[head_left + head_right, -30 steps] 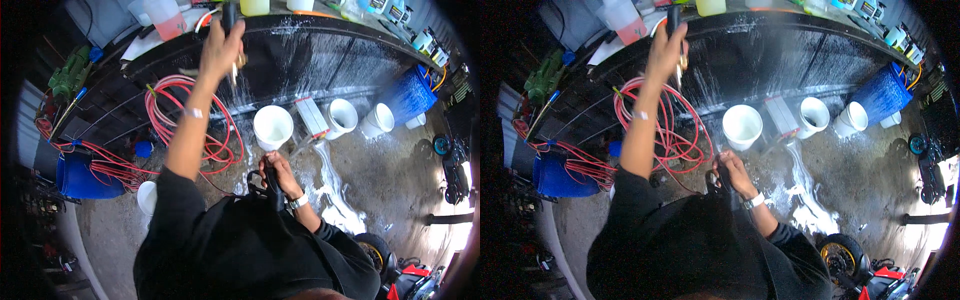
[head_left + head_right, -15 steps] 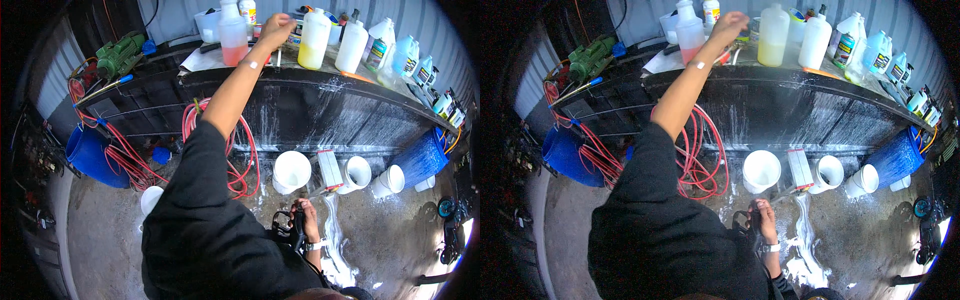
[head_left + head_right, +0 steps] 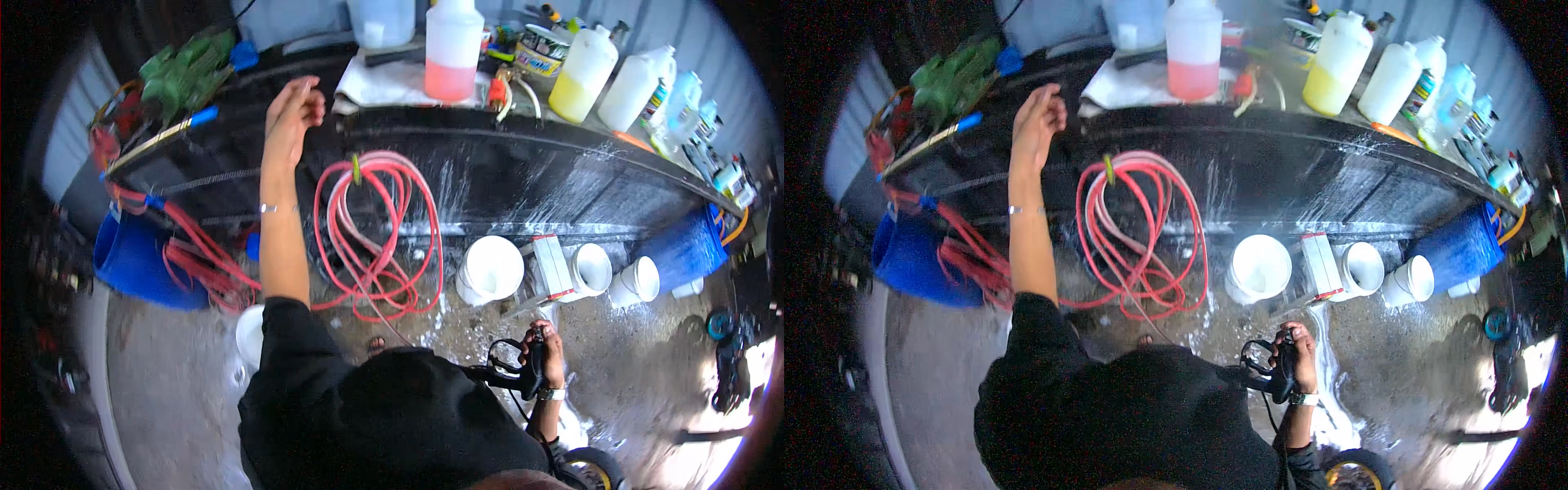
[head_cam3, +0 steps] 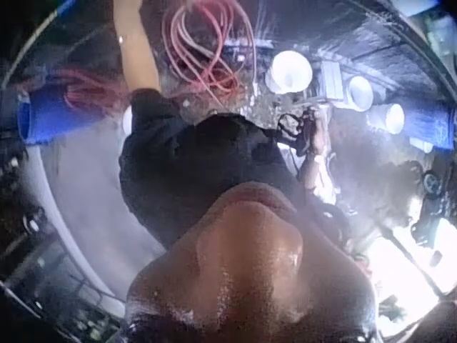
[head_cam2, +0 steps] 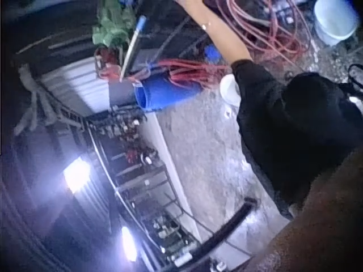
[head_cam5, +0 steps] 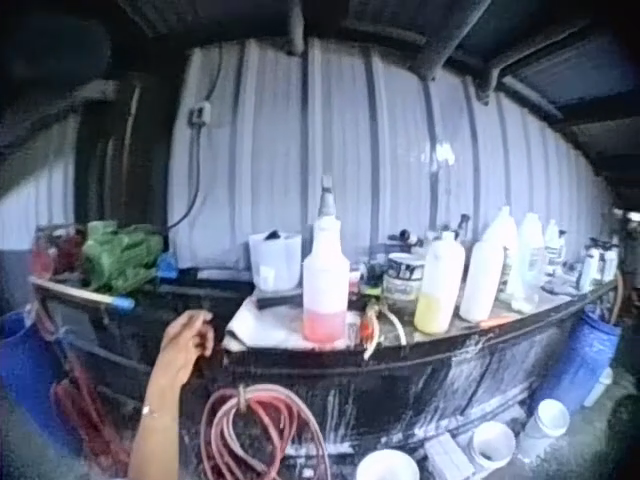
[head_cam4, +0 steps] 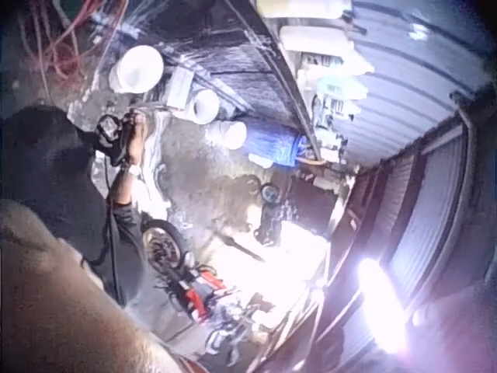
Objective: Assemble a foam cannon by attaching the bottle and nozzle components to a pressure washer gun.
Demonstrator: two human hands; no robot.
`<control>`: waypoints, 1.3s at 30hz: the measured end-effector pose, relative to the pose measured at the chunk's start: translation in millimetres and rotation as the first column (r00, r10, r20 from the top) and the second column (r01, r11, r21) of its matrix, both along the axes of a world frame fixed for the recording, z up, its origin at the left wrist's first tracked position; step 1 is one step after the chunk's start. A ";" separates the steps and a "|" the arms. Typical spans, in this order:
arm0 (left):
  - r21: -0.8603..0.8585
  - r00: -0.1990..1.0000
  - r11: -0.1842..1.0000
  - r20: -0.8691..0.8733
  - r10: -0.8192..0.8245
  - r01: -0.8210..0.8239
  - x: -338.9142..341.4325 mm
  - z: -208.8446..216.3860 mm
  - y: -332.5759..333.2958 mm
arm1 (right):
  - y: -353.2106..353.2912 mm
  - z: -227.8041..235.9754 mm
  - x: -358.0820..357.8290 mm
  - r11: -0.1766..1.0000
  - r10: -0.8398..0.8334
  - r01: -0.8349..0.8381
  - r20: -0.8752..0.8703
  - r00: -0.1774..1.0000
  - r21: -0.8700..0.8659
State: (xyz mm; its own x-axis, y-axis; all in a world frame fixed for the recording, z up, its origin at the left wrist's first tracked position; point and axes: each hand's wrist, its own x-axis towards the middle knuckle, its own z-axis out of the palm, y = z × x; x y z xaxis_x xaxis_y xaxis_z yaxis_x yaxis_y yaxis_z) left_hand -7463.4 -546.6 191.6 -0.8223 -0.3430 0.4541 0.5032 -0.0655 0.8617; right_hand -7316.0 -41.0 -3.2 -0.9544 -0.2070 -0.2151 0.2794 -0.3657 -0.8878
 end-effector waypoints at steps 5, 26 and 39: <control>-0.205 0.993 0.974 -0.046 -0.107 0.096 -41.7 25.8 -28.4 | -60.1 27.3 -12.6 0.993 0.014 -0.014 0.002 1.000 0.114; -0.997 0.994 -0.070 -0.028 -0.102 -0.035 -238.5 30.4 218.2 | -98.3 14.3 29.0 0.988 -0.151 0.149 -0.091 0.984 -0.033; -0.406 0.818 0.729 0.090 -0.568 0.551 105.7 -58.8 320.5 | -26.9 42.8 49.9 0.957 0.036 -0.085 -0.175 0.984 -0.277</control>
